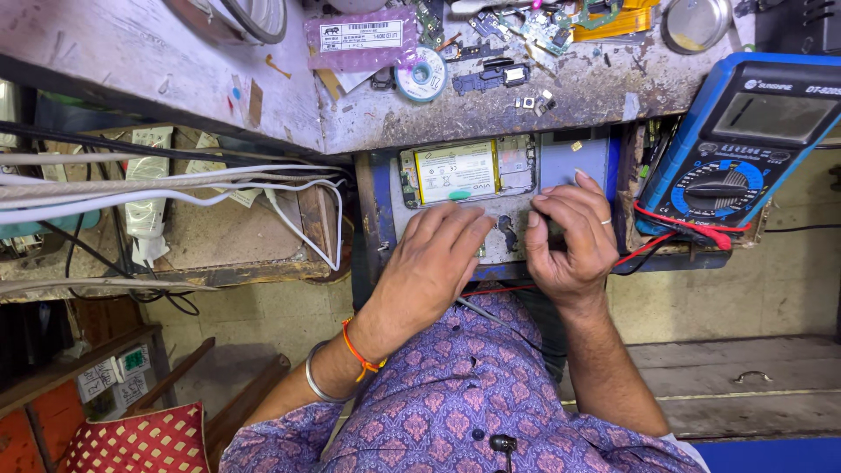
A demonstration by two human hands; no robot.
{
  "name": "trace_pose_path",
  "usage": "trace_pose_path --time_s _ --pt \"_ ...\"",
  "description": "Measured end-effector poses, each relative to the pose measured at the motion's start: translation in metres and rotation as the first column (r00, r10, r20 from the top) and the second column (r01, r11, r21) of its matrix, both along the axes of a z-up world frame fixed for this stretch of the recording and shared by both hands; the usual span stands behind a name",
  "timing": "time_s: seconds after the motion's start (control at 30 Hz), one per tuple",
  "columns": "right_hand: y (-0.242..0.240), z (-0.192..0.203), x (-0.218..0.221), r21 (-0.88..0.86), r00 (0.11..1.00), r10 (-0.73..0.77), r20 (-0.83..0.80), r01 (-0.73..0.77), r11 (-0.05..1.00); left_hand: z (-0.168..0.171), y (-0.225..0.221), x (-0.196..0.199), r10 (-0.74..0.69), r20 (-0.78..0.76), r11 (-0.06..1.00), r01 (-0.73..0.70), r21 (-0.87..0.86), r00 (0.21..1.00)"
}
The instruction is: The person uses tweezers and a soldering iron on a phone motherboard before using a digital multimeter to test points on the circuit board.
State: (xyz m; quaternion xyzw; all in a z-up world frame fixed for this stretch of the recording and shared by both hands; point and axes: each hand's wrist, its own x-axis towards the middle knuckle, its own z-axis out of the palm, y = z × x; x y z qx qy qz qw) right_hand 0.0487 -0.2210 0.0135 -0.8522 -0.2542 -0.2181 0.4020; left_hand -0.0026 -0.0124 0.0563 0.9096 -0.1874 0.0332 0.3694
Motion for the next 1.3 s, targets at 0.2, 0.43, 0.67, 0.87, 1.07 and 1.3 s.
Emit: trace_pose_path --time_s 0.2,0.43,0.67,0.87,1.07,1.3 --pt "0.000 0.002 0.000 0.015 1.000 0.004 -0.003 -0.004 1.000 -0.001 0.002 0.009 0.042 0.129 0.996 -0.032 -0.080 0.991" --pt "0.000 0.002 0.000 0.013 1.000 0.018 0.012 -0.018 1.000 -0.004 -0.004 0.032 0.349 0.068 0.894 -0.311 -0.323 0.935" --pt "0.006 0.013 0.003 -0.171 0.992 0.095 -0.085 -0.108 0.979 -0.023 -0.012 0.051 0.439 -0.062 0.824 -0.430 -0.370 0.896" --pt "0.013 0.017 0.004 -0.365 0.984 0.083 -0.160 -0.137 0.921 -0.025 -0.002 0.047 0.407 0.259 0.913 -0.381 -0.149 0.876" --pt "0.015 0.015 0.005 -0.380 0.986 0.080 -0.145 -0.130 0.916 -0.027 0.009 0.026 0.368 0.268 0.929 -0.342 -0.140 0.890" --pt "0.017 0.013 0.002 -0.320 0.988 0.065 -0.139 -0.107 0.941 -0.029 0.017 0.013 0.292 0.265 0.955 -0.293 -0.037 0.919"
